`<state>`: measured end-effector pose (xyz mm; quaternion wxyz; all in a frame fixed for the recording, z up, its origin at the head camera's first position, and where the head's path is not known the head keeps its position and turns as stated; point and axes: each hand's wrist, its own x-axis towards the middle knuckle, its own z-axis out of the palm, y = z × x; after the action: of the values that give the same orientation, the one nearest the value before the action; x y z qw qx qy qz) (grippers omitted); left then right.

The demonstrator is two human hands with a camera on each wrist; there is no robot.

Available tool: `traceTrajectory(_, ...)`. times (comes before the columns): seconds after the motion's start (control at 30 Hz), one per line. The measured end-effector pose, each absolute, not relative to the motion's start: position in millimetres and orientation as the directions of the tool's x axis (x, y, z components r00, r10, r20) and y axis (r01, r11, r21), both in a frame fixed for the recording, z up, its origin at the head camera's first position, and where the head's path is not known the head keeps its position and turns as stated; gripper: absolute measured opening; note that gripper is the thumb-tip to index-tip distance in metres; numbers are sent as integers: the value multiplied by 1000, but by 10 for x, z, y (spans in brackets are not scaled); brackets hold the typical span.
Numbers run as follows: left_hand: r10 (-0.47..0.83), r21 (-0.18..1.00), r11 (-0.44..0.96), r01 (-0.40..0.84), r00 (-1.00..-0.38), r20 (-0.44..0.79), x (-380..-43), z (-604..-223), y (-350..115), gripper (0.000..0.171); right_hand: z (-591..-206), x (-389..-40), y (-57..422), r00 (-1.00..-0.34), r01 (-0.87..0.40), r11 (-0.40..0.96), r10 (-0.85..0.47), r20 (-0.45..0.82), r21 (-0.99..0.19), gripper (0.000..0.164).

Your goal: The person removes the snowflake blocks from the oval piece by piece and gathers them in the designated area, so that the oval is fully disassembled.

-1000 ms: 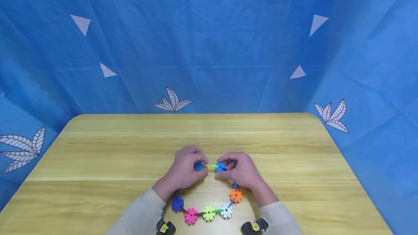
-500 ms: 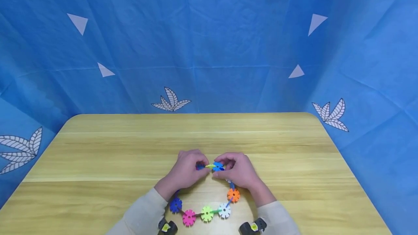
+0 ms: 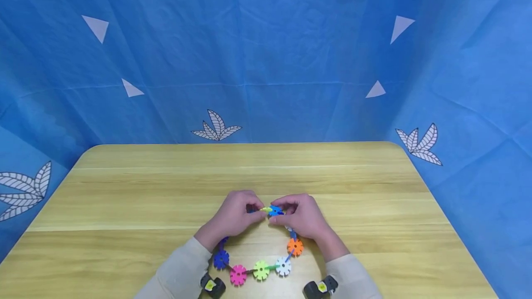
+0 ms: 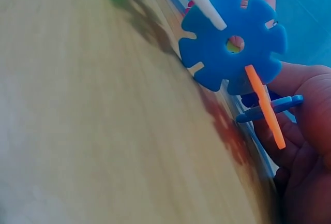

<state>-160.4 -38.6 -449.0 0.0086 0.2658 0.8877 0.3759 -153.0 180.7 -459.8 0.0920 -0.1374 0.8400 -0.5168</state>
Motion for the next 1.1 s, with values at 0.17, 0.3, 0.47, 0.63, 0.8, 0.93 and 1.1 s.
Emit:
traceTrajectory(0.17,501,628,573,526,-832,239,-1600,-4493,-381,9,-4460,-1482,1764,-948,-133,438,-317,-14,-889,30)
traceTrajectory(0.3,510,585,603,543,-826,241,-1591,-4499,-371,9,-4530,-1499,1798,-948,-132,426,-317,-12,-895,29)
traceTrajectory(0.47,515,559,625,545,-826,229,-1571,-4490,-367,10,-4649,-1537,1836,-948,-141,427,-317,-2,-893,31)
traceTrajectory(0.63,525,598,608,522,-830,191,-1566,-4466,-381,9,-4655,-1545,1840,-945,-172,439,-327,21,-882,30)
traceTrajectory(0.8,461,669,566,483,-857,229,-1586,-4418,-613,5,-4631,-1555,1854,-950,-175,454,-310,29,-874,29)
traceTrajectory(0.93,373,712,530,460,-881,291,-1618,-4370,-811,9,-4615,-1586,1876,-949,-174,442,-313,31,-880,30)
traceTrajectory(1.1,401,708,529,468,-873,278,-1621,-4398,-825,10,-4626,-1575,1907,-944,-160,464,-330,-3,-871,32)
